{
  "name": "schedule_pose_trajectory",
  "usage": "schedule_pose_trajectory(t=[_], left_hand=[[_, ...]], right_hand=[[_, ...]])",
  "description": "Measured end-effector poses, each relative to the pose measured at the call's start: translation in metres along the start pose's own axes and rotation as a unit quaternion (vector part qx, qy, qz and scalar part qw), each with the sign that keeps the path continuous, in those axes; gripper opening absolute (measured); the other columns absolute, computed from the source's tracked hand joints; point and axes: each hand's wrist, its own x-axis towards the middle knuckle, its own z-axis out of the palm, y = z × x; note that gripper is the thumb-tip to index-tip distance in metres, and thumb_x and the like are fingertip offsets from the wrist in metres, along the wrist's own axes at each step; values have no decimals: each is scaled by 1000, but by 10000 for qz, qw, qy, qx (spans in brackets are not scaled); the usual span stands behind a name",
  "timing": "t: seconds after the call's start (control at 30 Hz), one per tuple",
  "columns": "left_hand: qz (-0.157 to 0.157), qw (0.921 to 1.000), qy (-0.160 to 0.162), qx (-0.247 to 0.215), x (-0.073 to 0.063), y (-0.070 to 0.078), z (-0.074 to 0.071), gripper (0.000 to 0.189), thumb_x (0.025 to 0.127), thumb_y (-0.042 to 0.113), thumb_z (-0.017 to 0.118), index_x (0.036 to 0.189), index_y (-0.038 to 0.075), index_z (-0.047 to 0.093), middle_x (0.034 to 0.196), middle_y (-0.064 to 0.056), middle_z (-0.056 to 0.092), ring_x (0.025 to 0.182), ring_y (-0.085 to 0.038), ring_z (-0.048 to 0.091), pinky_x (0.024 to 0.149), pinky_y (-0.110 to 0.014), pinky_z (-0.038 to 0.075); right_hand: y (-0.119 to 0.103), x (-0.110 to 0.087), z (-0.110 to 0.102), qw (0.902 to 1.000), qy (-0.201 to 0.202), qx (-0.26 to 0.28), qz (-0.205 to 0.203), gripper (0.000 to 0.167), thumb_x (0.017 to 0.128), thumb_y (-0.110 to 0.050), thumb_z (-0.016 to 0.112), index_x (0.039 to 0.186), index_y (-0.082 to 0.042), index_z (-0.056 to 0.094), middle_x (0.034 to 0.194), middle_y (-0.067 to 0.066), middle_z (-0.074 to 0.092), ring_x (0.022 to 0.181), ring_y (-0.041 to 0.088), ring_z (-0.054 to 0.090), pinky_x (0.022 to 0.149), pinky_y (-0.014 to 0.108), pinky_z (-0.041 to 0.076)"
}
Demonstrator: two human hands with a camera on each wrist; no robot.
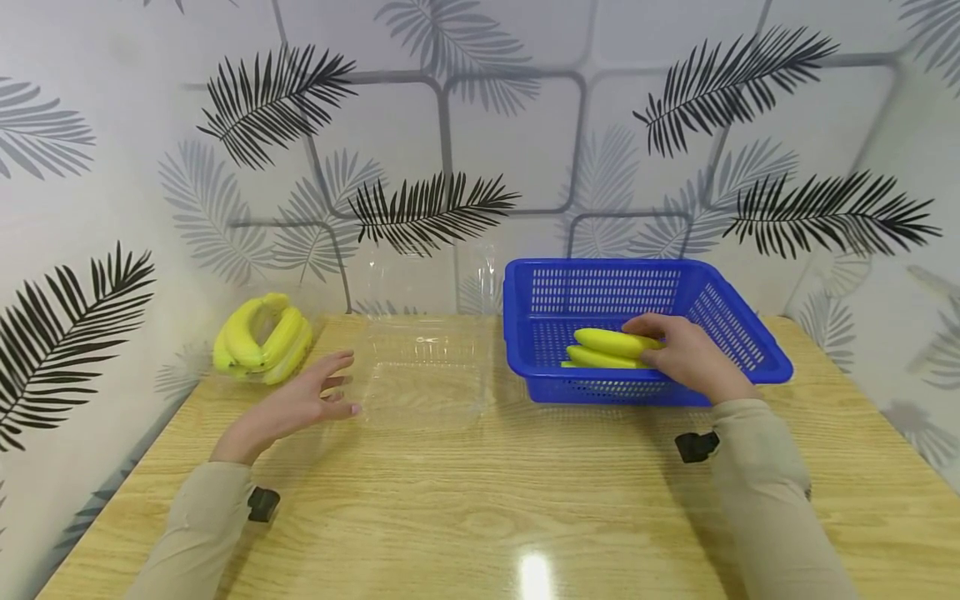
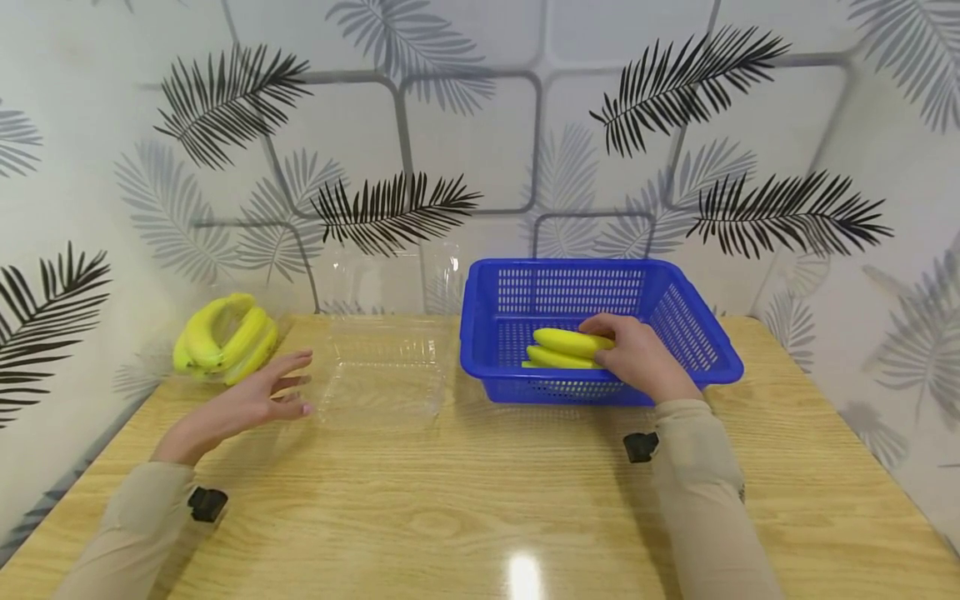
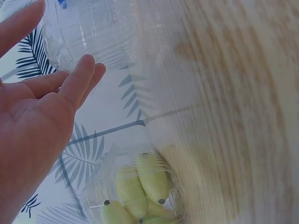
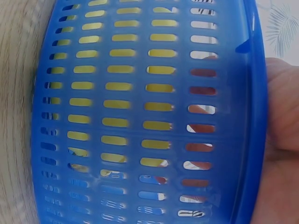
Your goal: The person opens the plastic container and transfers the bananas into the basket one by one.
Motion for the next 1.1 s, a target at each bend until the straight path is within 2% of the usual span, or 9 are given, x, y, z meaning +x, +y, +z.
schedule_pose_trajectory(t=[0.3,0.43,0.6,0.73,0.93,1.03,1.1], left_hand=[[29,10000,-34,-21,0,1,-1,91,91,23,71,157,3,11,159,-24,12,141,-47,24,109,-54,31],[20,10000,-29,6,0,0,0,90,92,23,71,157,3,11,159,-24,12,141,-47,24,108,-54,32],[-3,10000,-8,99,2,-3,2,90,93,24,70,157,3,11,159,-24,11,141,-46,25,108,-53,33],[7,9999,-28,157,2,-3,3,90,93,27,69,157,2,10,159,-25,11,140,-47,25,108,-54,33],[-8,9996,8,274,2,-1,2,90,93,30,70,157,4,12,160,-23,13,140,-46,27,106,-55,36],[38,9997,-9,256,1,1,1,91,93,29,70,157,3,11,160,-23,12,139,-47,27,105,-55,37],[57,9998,-5,196,1,2,1,92,92,28,70,157,3,10,160,-23,12,140,-47,27,106,-54,36]], right_hand=[[-1,-1,0,10000,-18,-20,-12,35,94,-2,58,129,-2,61,124,22,61,106,33,55,87,48,42],[-2,-2,0,10000,-77,23,50,35,99,-14,59,132,-3,59,128,22,59,115,36,54,94,53,42],[-3,-4,-1,9999,-80,21,64,43,102,-31,54,135,-4,57,134,20,56,125,39,48,100,57,39],[-6,-4,-1,10000,71,-6,-28,46,103,-36,50,136,-4,56,135,20,56,126,40,48,101,58,38],[-25,-3,-3,9986,468,-7,-245,45,104,-36,49,137,-6,55,137,17,54,130,38,45,104,58,35],[-42,-2,1,9932,1041,93,-510,41,104,-32,51,136,-8,57,137,15,55,130,35,45,104,56,36],[-56,-1,8,9858,1453,134,-835,36,103,-27,52,133,-9,59,135,13,57,129,33,46,104,54,37]])
